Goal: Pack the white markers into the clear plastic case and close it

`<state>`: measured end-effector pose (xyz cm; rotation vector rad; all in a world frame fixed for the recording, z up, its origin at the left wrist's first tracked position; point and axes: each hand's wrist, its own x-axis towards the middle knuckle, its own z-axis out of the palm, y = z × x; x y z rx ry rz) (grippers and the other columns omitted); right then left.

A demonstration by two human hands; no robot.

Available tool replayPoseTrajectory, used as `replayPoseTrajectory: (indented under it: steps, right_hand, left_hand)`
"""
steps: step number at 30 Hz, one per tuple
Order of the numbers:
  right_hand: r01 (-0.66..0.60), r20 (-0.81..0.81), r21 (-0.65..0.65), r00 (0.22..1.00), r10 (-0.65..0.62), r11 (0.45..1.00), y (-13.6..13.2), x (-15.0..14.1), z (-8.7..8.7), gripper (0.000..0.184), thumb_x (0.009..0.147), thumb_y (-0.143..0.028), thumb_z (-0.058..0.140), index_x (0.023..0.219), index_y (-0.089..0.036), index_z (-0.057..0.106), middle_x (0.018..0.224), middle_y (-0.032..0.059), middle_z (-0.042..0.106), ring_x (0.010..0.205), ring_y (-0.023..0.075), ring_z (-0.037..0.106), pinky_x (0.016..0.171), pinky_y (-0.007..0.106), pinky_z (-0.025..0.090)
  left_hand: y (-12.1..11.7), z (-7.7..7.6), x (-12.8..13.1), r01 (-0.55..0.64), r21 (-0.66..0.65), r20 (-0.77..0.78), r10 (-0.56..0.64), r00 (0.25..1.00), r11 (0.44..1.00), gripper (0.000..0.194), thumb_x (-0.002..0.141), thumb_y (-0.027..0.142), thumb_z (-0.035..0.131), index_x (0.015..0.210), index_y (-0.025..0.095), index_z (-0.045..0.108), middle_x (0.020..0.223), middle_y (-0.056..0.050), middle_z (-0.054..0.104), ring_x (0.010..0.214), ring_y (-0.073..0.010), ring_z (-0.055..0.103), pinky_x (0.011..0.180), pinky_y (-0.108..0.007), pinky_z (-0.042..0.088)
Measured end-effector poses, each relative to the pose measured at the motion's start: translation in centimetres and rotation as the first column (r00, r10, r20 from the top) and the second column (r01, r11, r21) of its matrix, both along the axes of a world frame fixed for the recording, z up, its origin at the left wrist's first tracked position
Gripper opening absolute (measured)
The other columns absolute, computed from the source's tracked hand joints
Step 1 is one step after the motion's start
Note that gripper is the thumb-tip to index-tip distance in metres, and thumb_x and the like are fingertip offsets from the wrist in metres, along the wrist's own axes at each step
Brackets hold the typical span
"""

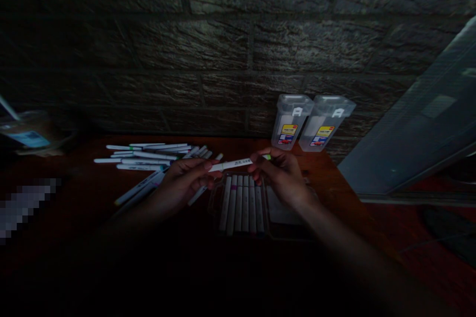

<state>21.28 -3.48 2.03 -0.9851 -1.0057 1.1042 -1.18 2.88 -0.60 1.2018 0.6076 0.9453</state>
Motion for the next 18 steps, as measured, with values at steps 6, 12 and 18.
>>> replayPoseTrajectory:
  steps: [6, 12, 18]
  right_hand:
    - [-0.004, 0.033, 0.003, 0.999, 0.003, 1.000, 0.04, -0.04, -0.26, 0.016, 0.077, -0.034, 0.087, 0.078, -0.022, 0.076, 0.067, 0.0009, 0.075, 0.049, 0.0103, 0.060, 0.042, 0.023, 0.048]
    - [-0.049, 0.030, 0.002, 0.998, 0.049, 0.999, 0.12, 0.05, -0.39, 0.016, 0.078, -0.033, 0.088, 0.077, -0.022, 0.076, 0.068, 0.0012, 0.075, 0.050, 0.0107, 0.062, 0.044, 0.023, 0.049]
    - [-0.095, 0.052, 0.013, 0.994, 0.094, 0.995, 0.07, 0.08, -0.62, 0.017, 0.078, -0.034, 0.088, 0.078, -0.022, 0.076, 0.068, 0.0010, 0.076, 0.050, 0.0107, 0.063, 0.045, 0.022, 0.051]
  left_hand:
    - [-0.27, 0.00, -0.10, -0.068, 0.093, -0.086, 0.076, 0.993, 0.993, 0.018, 0.083, 0.029, 0.082, 0.098, 0.019, 0.082, 0.083, -0.006, 0.080, 0.064, -0.0131, 0.063, 0.063, -0.028, 0.052]
    - [-0.37, 0.30, -0.01, -0.077, 0.117, -0.092, 0.088, 0.992, 0.990, 0.018, 0.079, 0.026, 0.084, 0.095, 0.018, 0.081, 0.083, -0.005, 0.079, 0.066, -0.0138, 0.065, 0.066, -0.029, 0.053]
    - [-0.34, 0.35, 0.05, -0.048, 0.120, -0.066, 0.056, 0.996, 0.992, 0.013, 0.080, 0.025, 0.084, 0.088, 0.017, 0.077, 0.076, -0.002, 0.074, 0.062, -0.0107, 0.063, 0.061, -0.024, 0.051]
